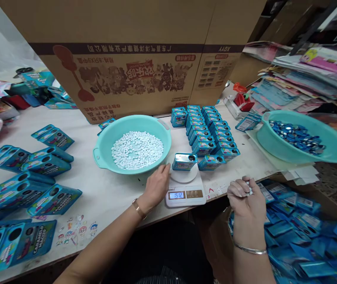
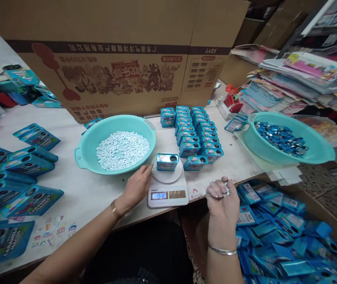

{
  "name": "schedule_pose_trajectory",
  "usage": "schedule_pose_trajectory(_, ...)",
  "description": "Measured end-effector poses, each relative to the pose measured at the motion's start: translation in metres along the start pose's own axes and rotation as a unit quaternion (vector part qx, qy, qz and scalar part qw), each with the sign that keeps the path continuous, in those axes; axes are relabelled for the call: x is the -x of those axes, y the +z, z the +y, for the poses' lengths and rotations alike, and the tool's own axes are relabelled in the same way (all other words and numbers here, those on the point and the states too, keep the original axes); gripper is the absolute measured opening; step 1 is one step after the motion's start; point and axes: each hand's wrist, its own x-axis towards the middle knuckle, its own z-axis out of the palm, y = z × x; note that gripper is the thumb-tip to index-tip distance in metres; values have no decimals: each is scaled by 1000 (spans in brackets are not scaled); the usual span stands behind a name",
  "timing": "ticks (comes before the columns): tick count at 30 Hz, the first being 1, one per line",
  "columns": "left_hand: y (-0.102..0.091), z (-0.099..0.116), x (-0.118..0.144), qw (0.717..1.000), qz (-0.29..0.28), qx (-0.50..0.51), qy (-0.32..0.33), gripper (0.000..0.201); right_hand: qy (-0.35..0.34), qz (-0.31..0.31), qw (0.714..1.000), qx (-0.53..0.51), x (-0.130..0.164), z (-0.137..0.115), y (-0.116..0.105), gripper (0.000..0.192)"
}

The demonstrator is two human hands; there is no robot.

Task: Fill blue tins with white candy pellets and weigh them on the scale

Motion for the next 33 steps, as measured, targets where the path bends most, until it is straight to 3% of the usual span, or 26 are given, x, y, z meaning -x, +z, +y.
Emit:
schedule_pose_trajectory(7, -2, 17, -29, 996, -52, -50, -48, 36, -17, 1, 1000, 4, 5, -10, -9, 15)
schedule_pose_trajectory(17, 4, 13, -34, 993, -66, -32, -89, 24, 4, 0, 1000, -25, -6, 0, -9, 16)
schedule_pose_trajectory(21, 4, 10, -23, 993, -61, -25, -95, 20, 7, -15, 999, -29, -11, 2, -16, 18)
schedule_pose_trajectory(23, -2, 10, -10, 997, -18, -8, -80, 19, 13, -19, 999, -31, -13, 2, -18, 18)
schedule_pose_trajectory(25, -12, 14, 1, 996, 73, 41, -33, 19, 19, -23, 999, -36, -16, 3, -17, 18)
schedule_pose_trajectory(28, -33, 28, 4, 970, 191, 142, 58, 15, 30, -36, 998, -39, -18, 7, -4, 17)
schedule_pose_trajectory(30, -45, 39, -6, 956, 204, 193, 87, 13, 43, -49, 997, -35, -18, 10, 9, 15)
schedule_pose_trajectory(33, -61, 47, -24, 946, 186, 256, 73, 14, 62, -66, 996, -20, -15, 15, 29, 12)
